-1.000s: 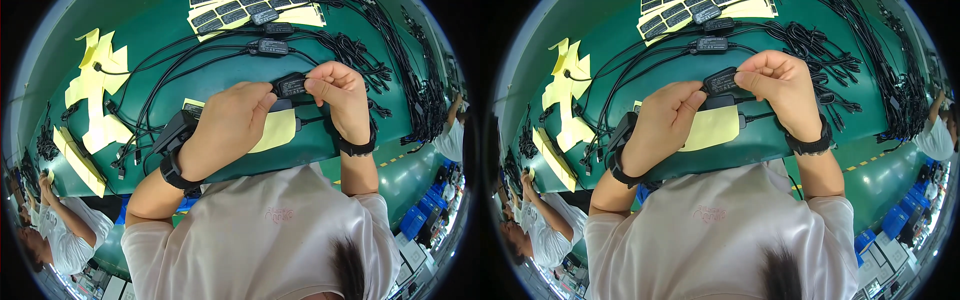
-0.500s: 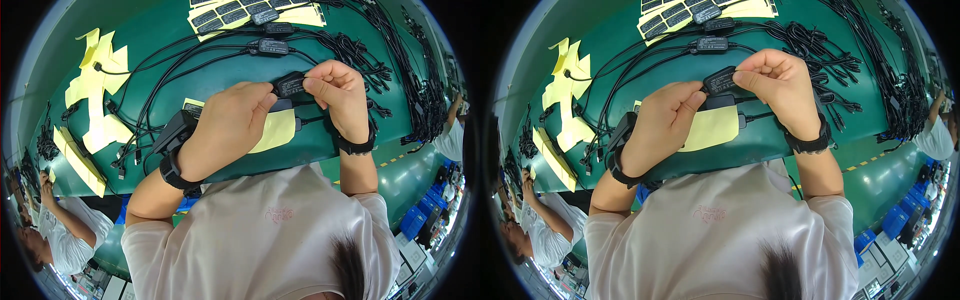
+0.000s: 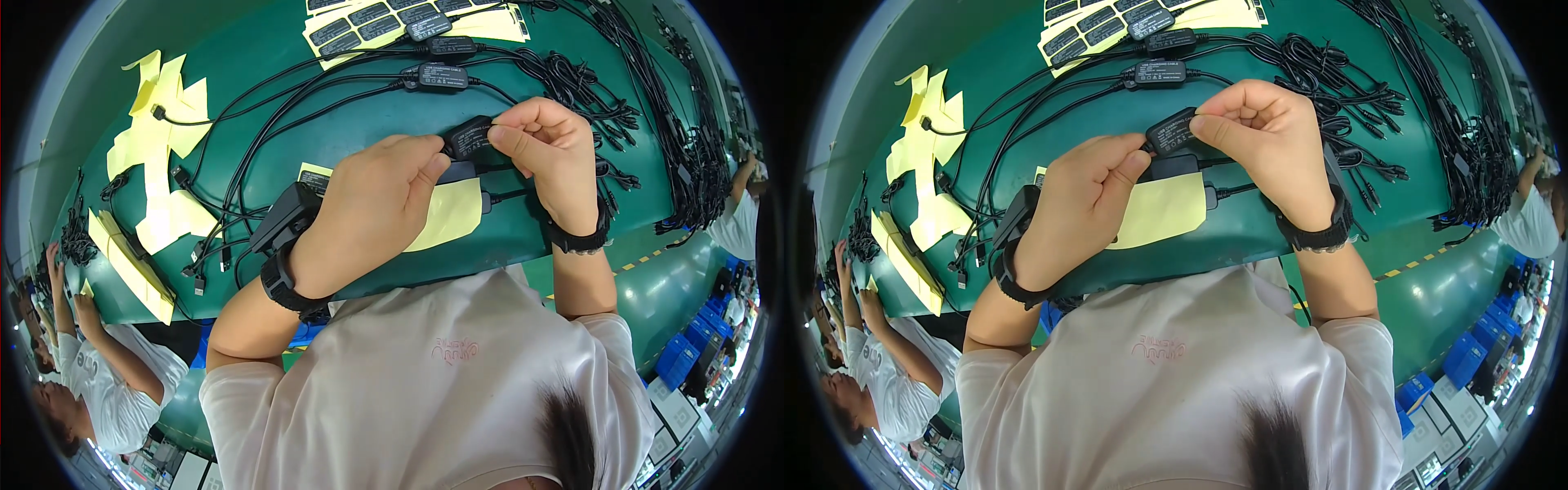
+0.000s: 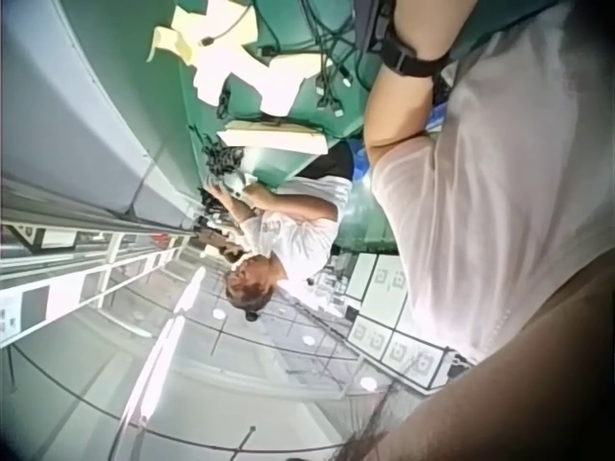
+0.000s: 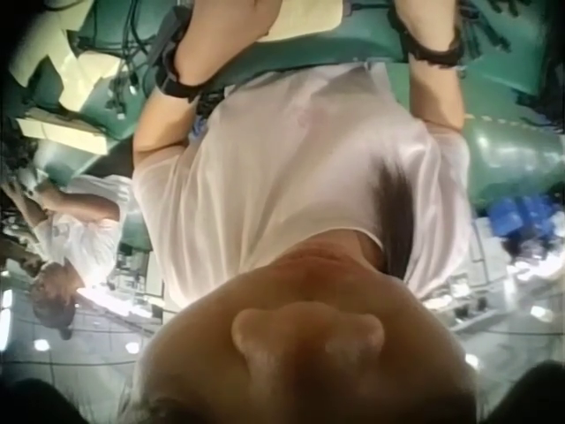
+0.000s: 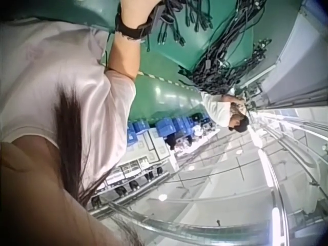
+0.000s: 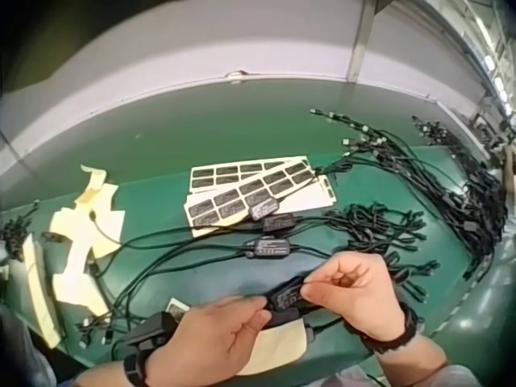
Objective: The person peels a label from a sheet, presses it onto the plastic housing of a charging cable, and repeats this process for several cables. After labeling the cables, the person gathers them together and places the bundle into a blue bin.
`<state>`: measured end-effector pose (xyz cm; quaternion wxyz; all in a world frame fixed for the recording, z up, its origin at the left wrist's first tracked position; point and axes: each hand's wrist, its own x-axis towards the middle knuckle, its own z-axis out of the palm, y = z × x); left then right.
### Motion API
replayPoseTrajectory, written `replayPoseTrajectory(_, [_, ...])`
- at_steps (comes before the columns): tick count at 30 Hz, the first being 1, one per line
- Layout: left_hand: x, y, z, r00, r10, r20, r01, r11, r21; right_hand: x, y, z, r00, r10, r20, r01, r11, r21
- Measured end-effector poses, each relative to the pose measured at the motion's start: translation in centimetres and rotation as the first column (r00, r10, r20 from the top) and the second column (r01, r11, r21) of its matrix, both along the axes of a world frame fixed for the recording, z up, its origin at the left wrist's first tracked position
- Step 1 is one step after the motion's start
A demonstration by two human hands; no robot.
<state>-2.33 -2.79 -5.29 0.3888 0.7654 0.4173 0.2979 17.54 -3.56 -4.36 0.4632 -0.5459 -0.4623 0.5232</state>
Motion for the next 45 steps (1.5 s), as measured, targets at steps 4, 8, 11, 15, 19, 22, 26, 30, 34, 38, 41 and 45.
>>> replayPoseTrajectory(4, [0.0, 0.0, 0.0, 1.000, -0.002, 0.018, 0.002, 1.000, -0.005, -0.4, -0.2, -0.2, 0.995, -0.033, 0.095, 0.029, 0.999, 0.042])
replayPoseTrajectory(8, [0.0, 0.1, 0.0, 1.000, 0.009, 0.000, -0.009, 1.000, -0.014, -0.3, -0.2, -0.5, 0.928, -0.097, 0.359, 0.028, 0.981, 0.191])
replayPoseTrajectory(11, [0.0, 0.3, 0.1, 1.000, 0.018, 0.006, -0.018, 1.000, -0.022, 0.2, -0.2, -0.4, 0.722, -0.180, 0.668, -0.084, 0.935, 0.343])
replayPoseTrajectory(15, [-0.1, 0.4, 0.2, 0.998, 0.042, 0.048, -0.040, 0.998, -0.050, 1.6, 0.2, -0.6, 0.784, -0.213, 0.583, 0.055, 0.960, 0.276])
replayPoseTrajectory(19, [0.1, 0.5, 0.3, 0.997, 0.059, 0.057, -0.054, 0.995, -0.079, 1.8, 0.6, -0.7, 0.548, -0.408, 0.730, -0.186, 0.792, 0.582])
replayPoseTrajectory(22, [0.2, 0.4, 0.3, 0.997, 0.062, 0.044, -0.058, 0.995, -0.080, 0.0, 0.1, 0.2, 0.518, -0.415, 0.748, -0.260, 0.757, 0.600])
replayPoseTrajectory(26, [0.4, 0.1, 0.4, 0.995, 0.066, 0.072, -0.061, 0.996, -0.057, -1.3, -0.1, 0.0, 0.476, -0.413, 0.776, -0.229, 0.794, 0.563])
replayPoseTrajectory(30, [0.4, 0.1, 0.4, 0.996, 0.056, 0.072, -0.055, 0.998, -0.019, -0.6, 0.3, -1.3, 0.677, -0.290, 0.677, -0.232, 0.789, 0.570])
replayPoseTrajectory(34, [0.2, 0.3, 0.5, 0.997, 0.055, 0.051, -0.051, 0.996, -0.076, -0.1, 0.2, -0.4, 0.645, -0.207, 0.736, -0.308, 0.811, 0.498])
replayPoseTrajectory(38, [0.2, 0.4, 0.8, 0.995, 0.078, 0.060, -0.072, 0.993, -0.098, 0.6, 0.5, -0.3, 0.675, -0.150, 0.722, -0.310, 0.831, 0.462])
replayPoseTrajectory(41, [0.1, 0.5, 0.7, 0.996, 0.069, 0.058, -0.064, 0.995, -0.078, 0.7, 0.6, 0.2, 0.677, -0.135, 0.724, -0.325, 0.827, 0.458])
replayPoseTrajectory(45, [-0.2, 0.5, 0.7, 0.996, 0.082, 0.037, -0.080, 0.995, -0.056, 0.8, 1.0, 0.1, 0.709, -0.123, 0.694, -0.341, 0.802, 0.490])
